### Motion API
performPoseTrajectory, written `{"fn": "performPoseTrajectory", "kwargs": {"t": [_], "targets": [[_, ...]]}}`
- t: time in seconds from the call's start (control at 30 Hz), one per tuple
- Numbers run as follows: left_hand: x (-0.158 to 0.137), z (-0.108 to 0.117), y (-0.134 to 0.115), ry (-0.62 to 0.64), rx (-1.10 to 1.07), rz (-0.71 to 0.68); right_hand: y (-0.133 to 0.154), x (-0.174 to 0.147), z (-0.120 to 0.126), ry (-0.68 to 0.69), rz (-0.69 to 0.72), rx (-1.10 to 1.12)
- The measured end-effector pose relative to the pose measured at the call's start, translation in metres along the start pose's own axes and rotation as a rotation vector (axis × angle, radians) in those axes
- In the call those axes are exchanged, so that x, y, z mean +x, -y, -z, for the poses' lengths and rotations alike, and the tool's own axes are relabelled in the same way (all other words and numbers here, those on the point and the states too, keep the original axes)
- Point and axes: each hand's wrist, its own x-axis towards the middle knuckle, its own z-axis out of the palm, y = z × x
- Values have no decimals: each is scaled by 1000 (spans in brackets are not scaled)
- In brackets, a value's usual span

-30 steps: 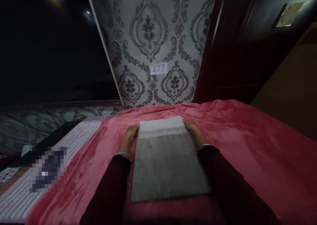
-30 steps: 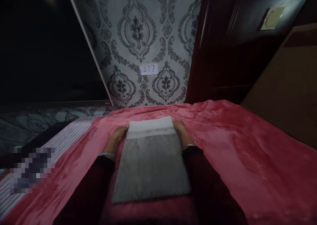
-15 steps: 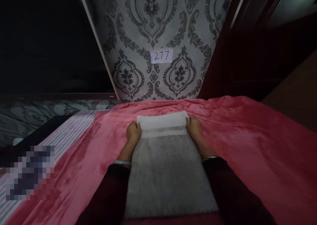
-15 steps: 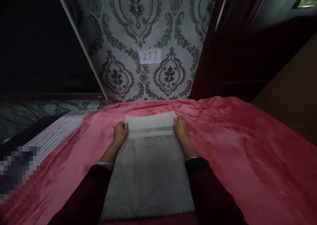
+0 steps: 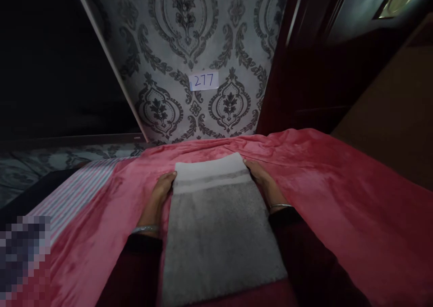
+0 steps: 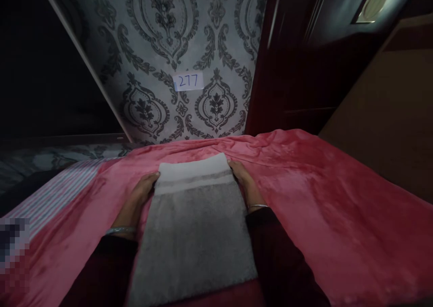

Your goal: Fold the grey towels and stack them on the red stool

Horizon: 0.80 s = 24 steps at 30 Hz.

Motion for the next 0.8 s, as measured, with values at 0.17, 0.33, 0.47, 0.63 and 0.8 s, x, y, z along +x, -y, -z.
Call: {"fn": "performPoseTrajectory", "kwargs": {"t": [0.17,0.33,0.47,0.63,0.8], "targets": [[1,10,-5,162,-75,97,0,-5,3,259,-123,383],[-3,5,-11,226,-118,140,4,-5,2,263,-168,414],[-7,1,-15,242,-124,143,15,-13,-2,229,-209,384],[-13,-3,-17,196,-123,106,25,-31,-9,136,-155,242],[-16,-9,-17,190,-122,98,24,-23,-18,-35,-46,5]]}}
